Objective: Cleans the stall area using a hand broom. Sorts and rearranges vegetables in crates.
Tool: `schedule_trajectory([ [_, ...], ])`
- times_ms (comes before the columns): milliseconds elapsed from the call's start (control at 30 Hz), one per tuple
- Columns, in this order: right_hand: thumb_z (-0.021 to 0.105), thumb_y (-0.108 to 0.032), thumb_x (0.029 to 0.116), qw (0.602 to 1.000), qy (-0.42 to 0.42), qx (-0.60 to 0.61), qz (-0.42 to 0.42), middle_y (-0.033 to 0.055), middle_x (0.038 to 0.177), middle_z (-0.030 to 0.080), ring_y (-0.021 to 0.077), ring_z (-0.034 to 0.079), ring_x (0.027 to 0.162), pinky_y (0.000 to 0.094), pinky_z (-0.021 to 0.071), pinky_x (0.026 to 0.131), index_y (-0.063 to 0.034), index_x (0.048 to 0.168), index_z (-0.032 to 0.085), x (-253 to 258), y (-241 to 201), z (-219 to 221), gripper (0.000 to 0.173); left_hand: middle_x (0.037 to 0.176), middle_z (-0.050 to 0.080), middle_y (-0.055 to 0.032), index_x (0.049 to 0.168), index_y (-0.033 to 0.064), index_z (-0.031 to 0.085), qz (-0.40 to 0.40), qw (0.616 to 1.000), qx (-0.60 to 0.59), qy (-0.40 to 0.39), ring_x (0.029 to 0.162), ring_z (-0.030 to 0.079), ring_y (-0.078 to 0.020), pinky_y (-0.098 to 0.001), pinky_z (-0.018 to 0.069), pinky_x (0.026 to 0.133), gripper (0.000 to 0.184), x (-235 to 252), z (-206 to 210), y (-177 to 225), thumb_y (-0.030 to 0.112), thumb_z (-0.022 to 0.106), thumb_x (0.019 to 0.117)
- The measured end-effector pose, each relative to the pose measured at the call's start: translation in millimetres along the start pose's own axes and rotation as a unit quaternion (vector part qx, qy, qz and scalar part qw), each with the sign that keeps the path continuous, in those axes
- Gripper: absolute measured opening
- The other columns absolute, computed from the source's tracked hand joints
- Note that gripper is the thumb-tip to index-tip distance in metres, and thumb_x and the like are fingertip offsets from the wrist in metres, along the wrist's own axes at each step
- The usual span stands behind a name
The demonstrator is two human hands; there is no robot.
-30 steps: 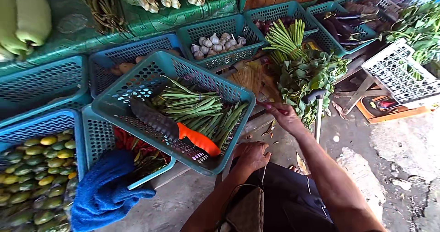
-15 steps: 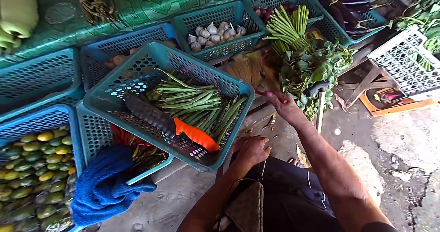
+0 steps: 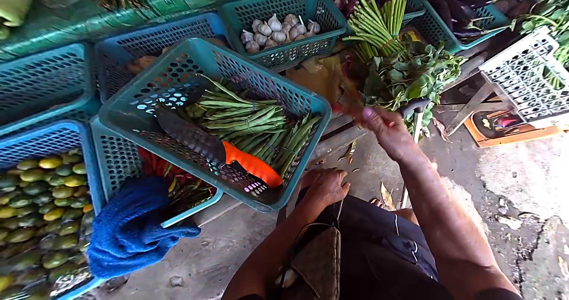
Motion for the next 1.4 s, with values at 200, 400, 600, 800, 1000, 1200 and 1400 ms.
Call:
schedule_trajectory([
  [200, 0.048, -0.034, 0.1061, 0.988, -0.085, -0.129, 0.006, -0.0065, 0.078, 0.072, 0.0042, 0.062, 0.059, 0.0249, 0.0544, 0.054, -0.0142, 0.092, 0.073, -35.8, -69.2, -71.5, 0.035, 0.138, 0.064, -0.0138, 0.143, 0.0117, 0.058, -0.017, 0.999, -0.036, -0.028, 0.132, 0.058, -0.0304, -0.0542, 0.0421, 0.112, 0.048, 0.9, -0.5, 1.7, 0.041, 0.045, 0.1066],
  [400, 0.042, -0.032, 0.1111, 0.992, 0.09, 0.028, -0.079, 0.0047, 0.107, 0.076, 0.0175, 0.075, 0.086, 0.037, 0.065, 0.078, -0.0064, 0.11, 0.07, -8.0, -56.7, -37.6, 0.038, 0.137, 0.064, -0.0122, 0.138, 0.0102, 0.062, 0.003, 1.0, -0.008, -0.014, 0.13, 0.059, -0.0289, -0.0519, 0.0429, 0.111, 0.047, 7.8, 2.6, 2.2, 0.041, 0.048, 0.105],
  [600, 0.042, -0.021, 0.1076, 0.977, -0.137, 0.139, 0.089, 0.0104, 0.113, 0.074, 0.0207, 0.073, 0.089, 0.0407, 0.061, 0.084, -0.0026, 0.112, 0.071, -2.0, 24.7, 16.1, 0.035, 0.136, 0.065, -0.0121, 0.138, 0.0098, 0.062, 0.001, 1.0, -0.012, 0.003, 0.129, 0.06, -0.0286, -0.051, 0.044, 0.11, 0.047, -0.3, 0.9, -1.9, 0.04, 0.048, 0.1052],
  [800, 0.046, -0.021, 0.1064, 0.993, -0.059, 0.04, -0.089, 0.0018, 0.092, 0.077, 0.0165, 0.074, 0.076, 0.0355, 0.0653, 0.071, -0.0094, 0.1, 0.073, -25.1, -65.5, -79.2, 0.03, 0.137, 0.063, -0.0151, 0.138, 0.0065, 0.06, 0.002, 0.999, -0.028, -0.018, 0.131, 0.058, -0.0302, -0.0506, 0.0438, 0.111, 0.047, 8.2, 1.2, 2.6, 0.038, 0.048, 0.1057],
  [1000, 0.041, -0.024, 0.1102, 0.982, 0.022, 0.181, -0.056, 0.0082, 0.128, 0.068, 0.0216, 0.071, 0.107, 0.0414, 0.0603, 0.094, -0.0036, 0.121, 0.065, 4.0, -18.3, 2.1, 0.033, 0.135, 0.065, -0.0123, 0.137, 0.0103, 0.063, 0.004, 1.0, -0.001, -0.006, 0.128, 0.061, -0.0294, -0.0524, 0.046, 0.108, 0.047, 8.7, 4.6, 2.1, 0.041, 0.049, 0.1044],
  [1200, 0.04, -0.017, 0.1088, 0.985, -0.046, 0.067, 0.151, 0.0036, 0.086, 0.074, 0.0127, 0.067, 0.063, 0.031, 0.0597, 0.062, -0.0021, 0.102, 0.07, -14.3, -1.7, -34.5, 0.035, 0.137, 0.064, -0.0148, 0.141, 0.0102, 0.059, -0.013, 0.999, -0.041, -0.006, 0.131, 0.059, -0.0303, -0.053, 0.0442, 0.11, 0.047, -0.1, 3.1, -2.3, 0.039, 0.047, 0.106],
  [1400, 0.037, -0.025, 0.1113, 0.983, 0.128, 0.071, -0.111, -0.0001, 0.099, 0.076, 0.0148, 0.075, 0.082, 0.0355, 0.0651, 0.075, -0.0096, 0.104, 0.067, -18.4, -56.3, -50.3, 0.035, 0.134, 0.065, -0.0136, 0.135, 0.0092, 0.063, 0.005, 1.0, 0.002, -0.016, 0.128, 0.06, -0.0312, -0.0536, 0.0448, 0.109, 0.047, 12.1, 1.7, 4.2, 0.041, 0.048, 0.1043],
])
Point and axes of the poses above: each hand's wrist, its own x-axis towards the middle knuckle, its own z-axis out of the palm, y = z × x, the point moved 1 cm from there along x, towards the middle knuckle
